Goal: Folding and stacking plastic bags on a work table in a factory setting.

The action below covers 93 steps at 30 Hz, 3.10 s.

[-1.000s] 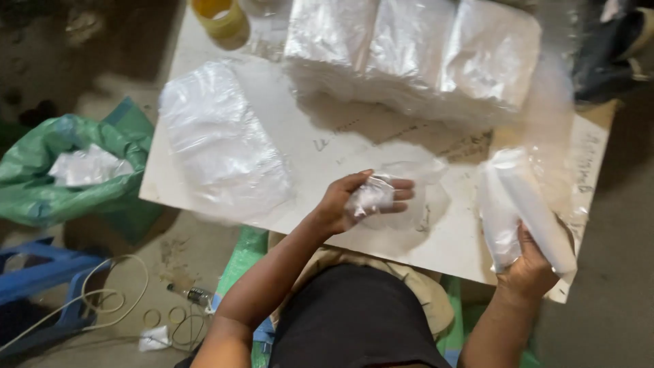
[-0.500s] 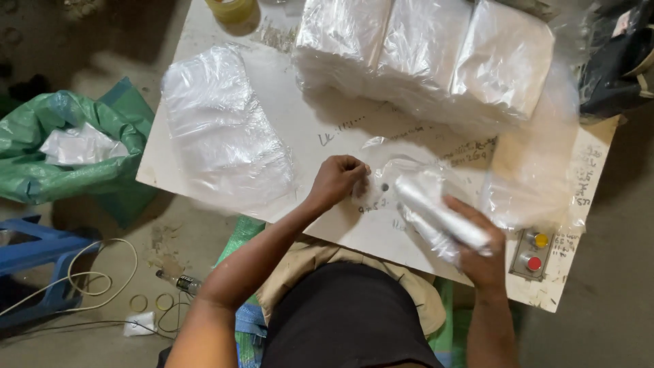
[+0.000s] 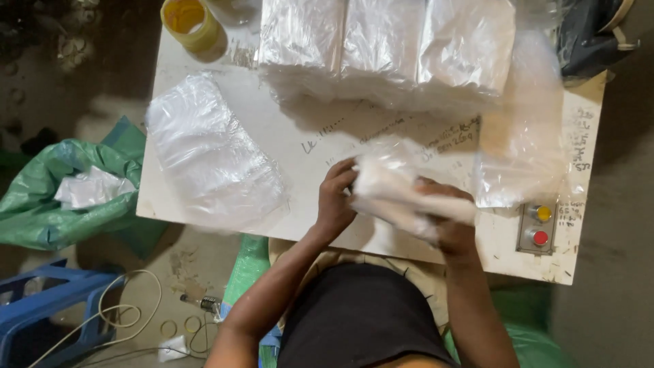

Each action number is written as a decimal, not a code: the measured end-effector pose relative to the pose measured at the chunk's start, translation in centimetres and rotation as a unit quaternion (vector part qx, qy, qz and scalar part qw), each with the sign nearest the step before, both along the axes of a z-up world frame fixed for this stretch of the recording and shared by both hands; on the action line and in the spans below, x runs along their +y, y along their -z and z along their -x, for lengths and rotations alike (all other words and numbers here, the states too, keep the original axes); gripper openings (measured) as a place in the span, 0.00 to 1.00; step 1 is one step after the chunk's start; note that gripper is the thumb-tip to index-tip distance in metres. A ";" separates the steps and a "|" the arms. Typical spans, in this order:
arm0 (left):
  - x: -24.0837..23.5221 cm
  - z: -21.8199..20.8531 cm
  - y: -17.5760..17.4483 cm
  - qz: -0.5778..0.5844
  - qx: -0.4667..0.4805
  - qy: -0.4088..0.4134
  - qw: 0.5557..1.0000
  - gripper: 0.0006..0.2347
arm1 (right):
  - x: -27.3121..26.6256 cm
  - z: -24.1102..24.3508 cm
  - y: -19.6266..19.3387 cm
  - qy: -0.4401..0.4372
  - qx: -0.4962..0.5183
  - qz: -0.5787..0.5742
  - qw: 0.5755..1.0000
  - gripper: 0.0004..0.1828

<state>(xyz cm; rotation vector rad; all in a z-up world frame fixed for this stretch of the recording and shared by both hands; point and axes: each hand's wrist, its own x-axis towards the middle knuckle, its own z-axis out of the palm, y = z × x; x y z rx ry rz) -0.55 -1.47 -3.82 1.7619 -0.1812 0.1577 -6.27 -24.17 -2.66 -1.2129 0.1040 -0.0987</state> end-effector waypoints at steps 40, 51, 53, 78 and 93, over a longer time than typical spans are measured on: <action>6.2 -3.8 -1.2 -0.388 -0.005 0.220 0.895 0.29 | 5.0 -6.7 6.5 -0.110 0.289 -0.143 0.940 0.22; 2.3 -3.4 1.8 -0.358 -0.121 0.028 0.925 0.21 | 19.3 -7.8 -0.3 -0.090 0.018 0.215 0.972 0.32; -3.7 -2.4 1.7 -0.836 0.169 -0.350 0.388 0.27 | 28.4 -9.5 8.6 0.083 0.149 0.741 0.649 0.37; 5.1 1.2 -5.2 -0.213 -0.295 -0.147 0.920 0.13 | -18.8 -16.0 -4.3 0.034 0.342 0.173 0.923 0.28; -1.0 3.0 -11.4 -0.122 -0.220 0.437 0.864 0.08 | -5.8 11.5 -6.7 -0.290 0.031 0.060 0.955 0.23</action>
